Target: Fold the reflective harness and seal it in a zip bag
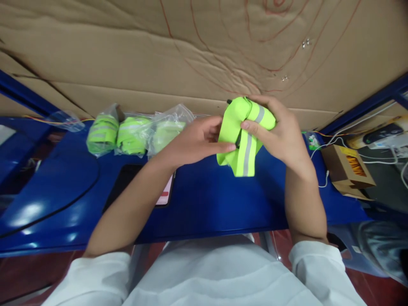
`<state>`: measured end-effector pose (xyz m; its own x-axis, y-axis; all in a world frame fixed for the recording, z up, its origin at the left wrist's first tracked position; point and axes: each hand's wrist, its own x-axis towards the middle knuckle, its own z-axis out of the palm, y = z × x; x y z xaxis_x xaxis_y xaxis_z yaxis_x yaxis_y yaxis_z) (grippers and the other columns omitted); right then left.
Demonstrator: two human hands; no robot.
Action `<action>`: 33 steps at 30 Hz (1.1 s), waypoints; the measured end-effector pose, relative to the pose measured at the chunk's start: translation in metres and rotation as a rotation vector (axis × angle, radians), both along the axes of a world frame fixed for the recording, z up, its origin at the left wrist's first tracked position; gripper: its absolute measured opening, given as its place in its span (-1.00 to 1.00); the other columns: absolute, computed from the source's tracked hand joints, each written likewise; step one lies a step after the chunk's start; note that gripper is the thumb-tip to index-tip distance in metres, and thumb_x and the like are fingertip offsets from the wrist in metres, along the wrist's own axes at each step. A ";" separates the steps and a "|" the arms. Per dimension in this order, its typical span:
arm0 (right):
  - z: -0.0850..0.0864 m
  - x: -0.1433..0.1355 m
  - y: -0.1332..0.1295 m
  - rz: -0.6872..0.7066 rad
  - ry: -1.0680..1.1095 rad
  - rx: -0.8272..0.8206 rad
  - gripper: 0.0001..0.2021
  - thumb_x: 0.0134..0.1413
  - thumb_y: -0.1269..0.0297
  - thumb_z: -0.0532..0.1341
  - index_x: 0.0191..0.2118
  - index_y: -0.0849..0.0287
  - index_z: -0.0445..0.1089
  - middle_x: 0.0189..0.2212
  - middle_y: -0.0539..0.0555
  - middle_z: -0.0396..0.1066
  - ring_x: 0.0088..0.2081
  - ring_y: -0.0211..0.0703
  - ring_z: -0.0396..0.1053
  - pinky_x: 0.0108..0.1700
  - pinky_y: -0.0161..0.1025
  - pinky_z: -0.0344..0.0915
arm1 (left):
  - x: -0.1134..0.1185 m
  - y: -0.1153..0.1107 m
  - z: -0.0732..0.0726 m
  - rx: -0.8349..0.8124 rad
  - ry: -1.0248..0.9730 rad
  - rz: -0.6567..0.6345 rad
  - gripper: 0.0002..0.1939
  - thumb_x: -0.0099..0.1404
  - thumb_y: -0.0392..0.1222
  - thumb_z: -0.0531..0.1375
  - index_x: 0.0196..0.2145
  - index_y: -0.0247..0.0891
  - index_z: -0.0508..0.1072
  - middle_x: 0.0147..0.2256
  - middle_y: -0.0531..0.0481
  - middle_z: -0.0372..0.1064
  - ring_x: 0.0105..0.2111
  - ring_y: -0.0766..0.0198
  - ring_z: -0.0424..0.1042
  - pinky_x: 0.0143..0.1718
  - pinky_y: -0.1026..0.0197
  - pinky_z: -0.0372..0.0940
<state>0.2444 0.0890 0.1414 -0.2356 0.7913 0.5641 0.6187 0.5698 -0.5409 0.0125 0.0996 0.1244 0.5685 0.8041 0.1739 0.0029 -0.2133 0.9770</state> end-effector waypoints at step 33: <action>-0.001 -0.033 -0.021 0.045 0.094 -0.095 -0.53 0.19 -0.12 0.38 0.11 0.01 0.50 0.08 0.02 0.57 0.09 0.03 0.54 0.18 0.00 0.48 | 0.041 -0.010 -0.048 -0.365 -0.102 0.017 -0.30 0.00 -0.07 0.58 0.08 -0.22 0.53 0.10 -0.13 0.56 0.10 0.01 0.54 0.12 -0.01 0.49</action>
